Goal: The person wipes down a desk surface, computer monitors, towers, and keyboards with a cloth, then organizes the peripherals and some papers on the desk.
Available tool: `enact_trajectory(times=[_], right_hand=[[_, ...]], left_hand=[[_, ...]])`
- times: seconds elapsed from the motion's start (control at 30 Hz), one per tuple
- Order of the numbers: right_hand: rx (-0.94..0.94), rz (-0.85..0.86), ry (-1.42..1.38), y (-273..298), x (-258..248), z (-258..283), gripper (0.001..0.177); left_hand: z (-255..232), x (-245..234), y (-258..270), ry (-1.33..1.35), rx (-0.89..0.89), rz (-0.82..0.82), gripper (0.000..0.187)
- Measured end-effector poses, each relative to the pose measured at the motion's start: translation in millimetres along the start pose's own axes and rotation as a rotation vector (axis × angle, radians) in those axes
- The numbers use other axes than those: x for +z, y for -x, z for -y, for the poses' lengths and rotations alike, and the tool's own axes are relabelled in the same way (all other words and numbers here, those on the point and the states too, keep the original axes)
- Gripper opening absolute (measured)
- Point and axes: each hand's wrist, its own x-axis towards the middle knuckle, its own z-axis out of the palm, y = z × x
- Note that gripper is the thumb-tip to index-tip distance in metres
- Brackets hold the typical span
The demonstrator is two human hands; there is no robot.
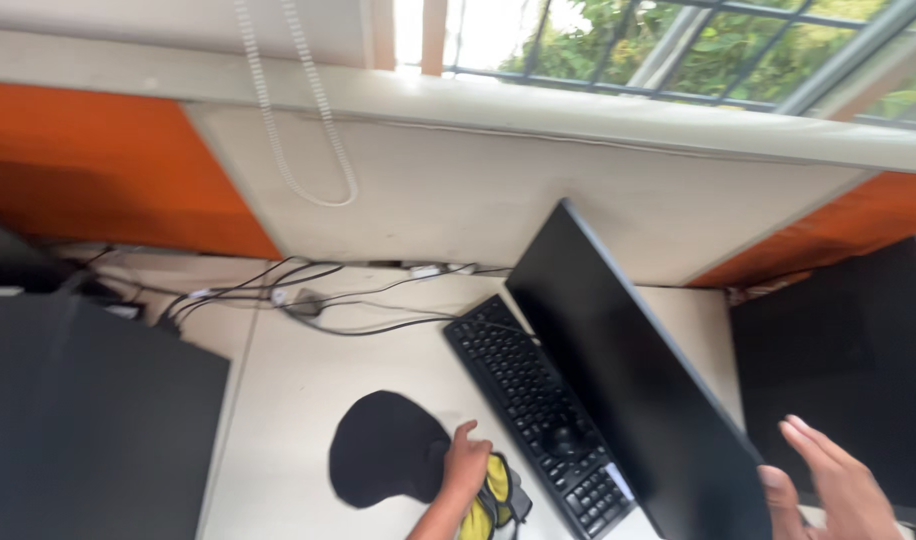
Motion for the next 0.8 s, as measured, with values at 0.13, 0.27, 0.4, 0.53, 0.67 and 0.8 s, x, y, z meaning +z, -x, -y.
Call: enact_trajectory(times=[0.13, 0.27, 0.4, 0.53, 0.67, 0.8], right_hand=[[0.510, 0.288, -0.461, 11, 63, 113, 0.035], [0.091, 0.604, -0.810, 16, 208, 203, 0.075], [0.709, 0.732, -0.916, 20, 313, 215, 0.061], [0.728, 0.431, -0.962, -20, 353, 212, 0.047], [0.359, 0.158, -0.525, -42, 352, 243, 0.046], [-0.003, 0.254, -0.299, -41, 378, 283, 0.037]], left_hand=[[-25, -44, 21, 0.244, 0.079, -0.011, 0.041], [-48, -72, 20, 0.412, 0.232, 0.006, 0.034], [-71, -143, -20, 0.164, 0.283, -0.059, 0.034], [-96, -213, -63, -0.573, 0.555, -0.239, 0.045], [-113, -234, -127, -1.103, 0.871, -0.295, 0.076], [-139, -233, -187, -1.353, 0.815, -0.354, 0.101]])
